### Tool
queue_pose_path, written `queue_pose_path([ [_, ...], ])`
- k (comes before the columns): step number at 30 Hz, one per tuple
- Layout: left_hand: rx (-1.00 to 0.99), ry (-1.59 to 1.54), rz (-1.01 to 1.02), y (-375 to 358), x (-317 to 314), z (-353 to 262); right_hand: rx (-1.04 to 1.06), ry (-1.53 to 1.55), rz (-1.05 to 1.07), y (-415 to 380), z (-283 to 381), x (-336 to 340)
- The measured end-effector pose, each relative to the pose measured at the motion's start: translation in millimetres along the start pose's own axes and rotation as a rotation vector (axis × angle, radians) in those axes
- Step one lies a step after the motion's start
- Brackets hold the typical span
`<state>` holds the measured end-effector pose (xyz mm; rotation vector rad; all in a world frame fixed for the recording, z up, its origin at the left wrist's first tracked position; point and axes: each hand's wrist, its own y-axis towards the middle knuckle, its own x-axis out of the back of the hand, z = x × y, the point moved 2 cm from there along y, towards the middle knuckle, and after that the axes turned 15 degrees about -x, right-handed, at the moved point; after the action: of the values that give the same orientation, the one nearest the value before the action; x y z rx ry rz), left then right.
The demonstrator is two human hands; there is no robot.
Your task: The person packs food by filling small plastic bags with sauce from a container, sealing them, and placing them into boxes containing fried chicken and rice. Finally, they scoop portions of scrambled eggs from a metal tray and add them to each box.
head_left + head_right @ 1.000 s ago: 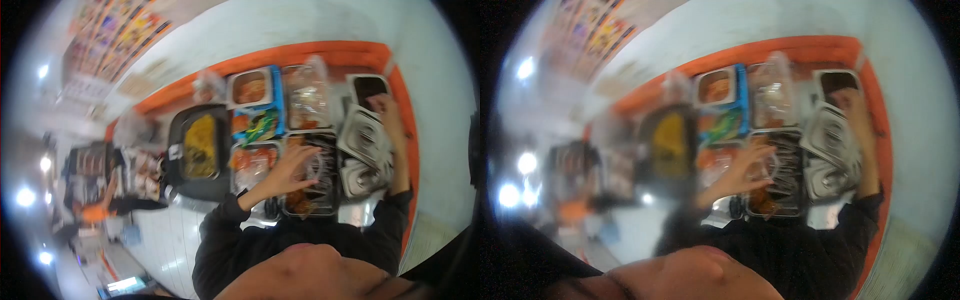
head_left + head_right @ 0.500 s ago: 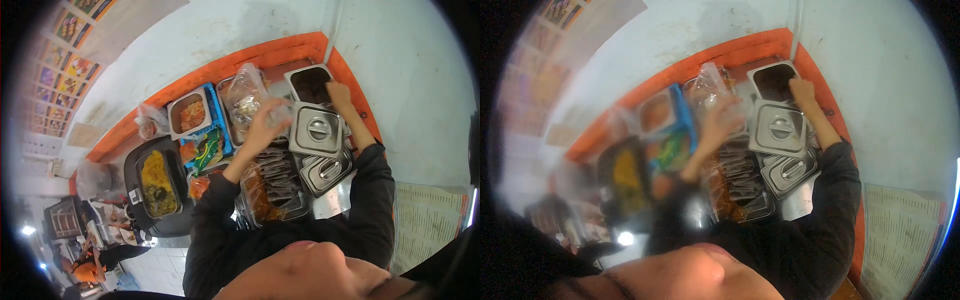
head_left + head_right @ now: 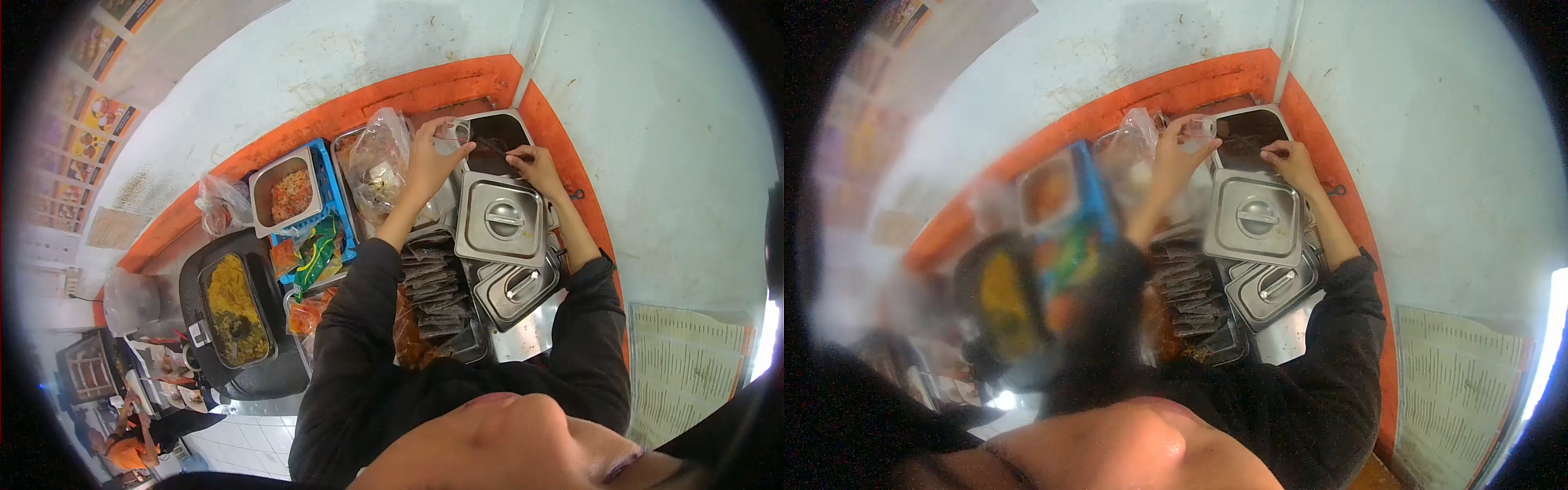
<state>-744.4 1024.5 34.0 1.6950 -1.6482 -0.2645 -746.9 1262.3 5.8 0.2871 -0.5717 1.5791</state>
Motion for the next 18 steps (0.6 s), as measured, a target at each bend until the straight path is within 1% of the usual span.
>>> queue_pose_path([
  [1, -0.001, -0.001, -0.003, -2.2, -2.9, 2.1, -0.044, 0.113, 0.021, -3.7, -1.1, 1.7],
  [2, -0.003, 0.04, 0.003, -5.0, -5.3, 4.1, -0.04, 0.111, 0.022, -6.8, -0.9, 2.7],
  [4, -0.005, 0.084, 0.005, -9.3, -9.2, 12.1, -0.047, 0.212, -0.053, -13.8, 3.8, 5.6],
  [8, -0.011, 0.101, 0.039, -11.1, -11.9, 16.0, -0.034, 0.207, -0.092, -32.8, 28.6, 15.2],
  [10, 0.003, 0.108, 0.048, -11.3, -12.9, 16.4, 0.027, 0.234, -0.155, -44.3, 45.8, 15.7],
  [11, -0.018, 0.121, 0.056, -10.0, -14.0, 17.6, 0.026, 0.235, -0.152, -49.3, 51.6, 14.6],
  [13, -0.04, 0.135, 0.063, -7.6, -14.4, 12.3, 0.219, 0.104, -0.271, -59.6, 64.6, 13.7],
  [17, -0.027, 0.115, 0.035, -6.3, -17.3, 7.6, 0.215, -0.015, -0.321, -70.1, 70.5, 6.7],
  [18, -0.033, 0.123, 0.034, -5.9, -17.8, 7.5, 0.258, -0.024, -0.336, -71.0, 68.7, 4.0],
])
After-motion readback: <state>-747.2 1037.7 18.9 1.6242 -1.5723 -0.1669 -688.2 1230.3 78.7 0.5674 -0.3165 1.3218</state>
